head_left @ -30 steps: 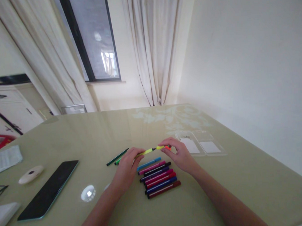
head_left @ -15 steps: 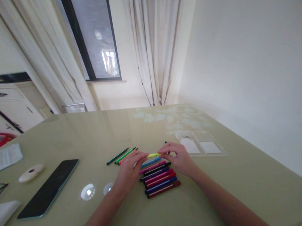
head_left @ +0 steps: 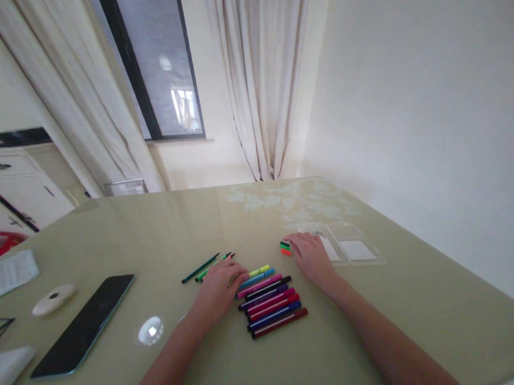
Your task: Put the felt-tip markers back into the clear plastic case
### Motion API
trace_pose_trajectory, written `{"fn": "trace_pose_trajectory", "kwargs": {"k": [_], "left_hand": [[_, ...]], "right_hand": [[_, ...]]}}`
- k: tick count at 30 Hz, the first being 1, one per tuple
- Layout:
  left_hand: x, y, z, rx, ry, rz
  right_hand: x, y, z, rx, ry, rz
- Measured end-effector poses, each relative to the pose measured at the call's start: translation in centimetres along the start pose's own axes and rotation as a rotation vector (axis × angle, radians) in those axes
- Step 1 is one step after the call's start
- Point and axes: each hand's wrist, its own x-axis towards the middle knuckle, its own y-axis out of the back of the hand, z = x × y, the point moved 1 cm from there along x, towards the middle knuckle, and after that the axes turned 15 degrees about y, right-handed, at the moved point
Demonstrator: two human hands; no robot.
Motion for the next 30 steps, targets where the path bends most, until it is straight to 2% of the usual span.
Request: {"fn": "trace_pose_trajectory", "kwargs": {"k": [2, 4, 6, 8, 10, 14, 17, 21, 23, 26, 30], "left_hand": [[0.3, 0.7, -0.7, 0.016, 0.050, 0.081], [0.6, 1.6, -2.0, 0.090, 0.185, 0.233], [0.6, 2.5, -3.3, 0.244, 0.328, 0.333], [0.4, 3.2, -4.3, 0.376, 0.428, 0.335], [0.2, 3.4, -5.0, 0.440, 0.463, 0.297], [0.1, 3.6, -5.0, 0.454, 0.429, 0.306], [0.4, 3.3, -4.2, 0.311, 0.364, 0.355], [0.3, 1.9, -1.9, -0.035, 0.174, 0.290], [0.0, 1.0, -0.7, -0.106, 0.090, 0.273], [-0.6, 0.1, 0.5, -0.152, 0.014, 0.251], [-0.9, 0.0, 1.0, -0.181, -0.003, 0.222]], "right_hand": [[-0.1, -0.4, 0.0, -0.041, 0.005, -0.080], [-0.1, -0.8, -0.1, -0.069, -0.005, -0.121], [0.0, -1.1, 0.0, -0.089, -0.027, -0.125], [0.0, -1.1, 0.0, -0.114, -0.049, -0.111], [0.0, -1.1, 0.1, -0.142, -0.060, -0.097], [0.0, -0.8, 0.4, -0.144, -0.069, -0.026], [0.1, -0.5, 0.5, -0.066, -0.072, 0.055], [0.4, 0.0, -0.2, 0.309, -0.002, 0.228], [0.4, 0.4, -1.1, 0.518, 0.045, 0.276], [0.3, 1.2, -2.5, 0.665, 0.102, 0.275], [0.1, 1.8, -3.5, 0.734, 0.158, 0.254]]}}
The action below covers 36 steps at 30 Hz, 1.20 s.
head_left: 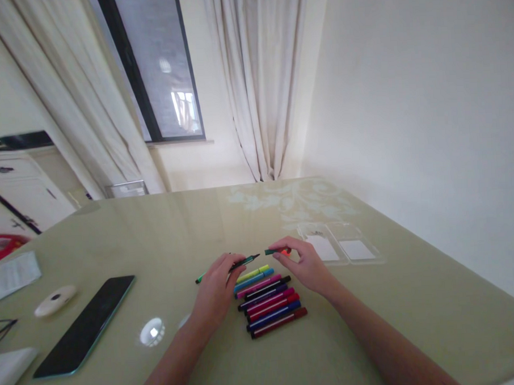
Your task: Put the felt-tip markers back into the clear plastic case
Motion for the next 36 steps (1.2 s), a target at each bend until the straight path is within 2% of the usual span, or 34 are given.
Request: {"fn": "trace_pose_trajectory", "kwargs": {"k": [13, 22, 32, 36], "left_hand": [[0.0, 0.1, 0.5, -0.039, 0.020, -0.055], [-0.4, -0.3, 0.8, -0.105, 0.012, -0.080], [-0.9, -0.6, 0.9, -0.142, 0.031, -0.032], [-0.5, -0.6, 0.6, -0.103, 0.038, -0.065]], "right_hand": [[-0.4, -0.7, -0.3, 0.024, 0.051, -0.024], [-0.8, -1.2, 0.0, 0.063, -0.003, -0.049], [-1.2, -1.8, -0.3, 0.158, -0.054, 0.016], [-1.0, -2.2, 0.0, 0.157, -0.118, -0.031]]}}
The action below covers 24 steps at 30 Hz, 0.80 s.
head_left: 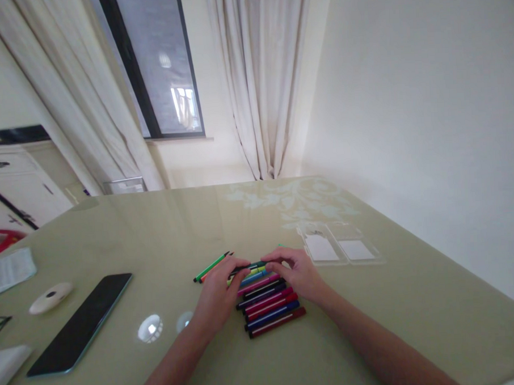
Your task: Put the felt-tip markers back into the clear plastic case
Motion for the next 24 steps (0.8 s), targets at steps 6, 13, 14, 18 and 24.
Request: {"fn": "trace_pose_trajectory", "kwargs": {"k": [6, 13, 14, 18, 24], "left_hand": [[0.6, -0.4, -1.3, 0.170, 0.024, -0.013], [1.6, 0.8, -3.1, 0.277, 0.070, 0.076], [1.8, 1.4, -3.3, 0.320, 0.106, 0.124], [2.2, 3.3, -4.1, 0.549, 0.245, 0.191], [2.3, 3.6, -4.8, 0.667, 0.319, 0.153]], "right_hand": [[0.9, 2.4, 1.4, -0.310, -0.002, 0.032], [0.4, 3.9, 3.8, -0.748, -0.070, -0.199], [0.4, 3.7, 3.8, -0.773, -0.085, -0.228], [0.6, 3.3, 3.2, -0.854, -0.160, -0.268], [0.6, 3.4, 2.6, -0.987, -0.234, -0.293]]}}
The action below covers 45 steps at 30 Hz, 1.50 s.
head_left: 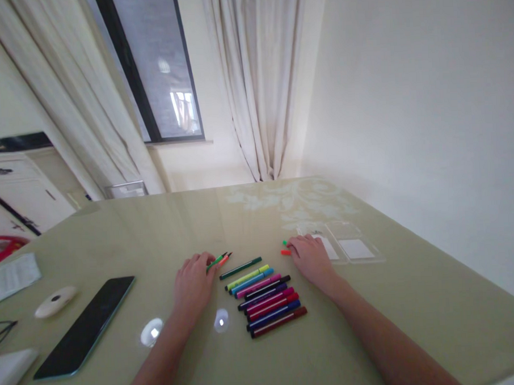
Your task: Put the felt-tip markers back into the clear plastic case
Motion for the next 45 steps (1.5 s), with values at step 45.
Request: {"fn": "trace_pose_trajectory", "kwargs": {"k": [45], "left_hand": [[-4.4, 0.3, 5.0, -0.598, -0.401, -0.076]], "right_hand": [[-0.8, 1.8, -3.4, 0.877, 0.328, 0.342]]}}
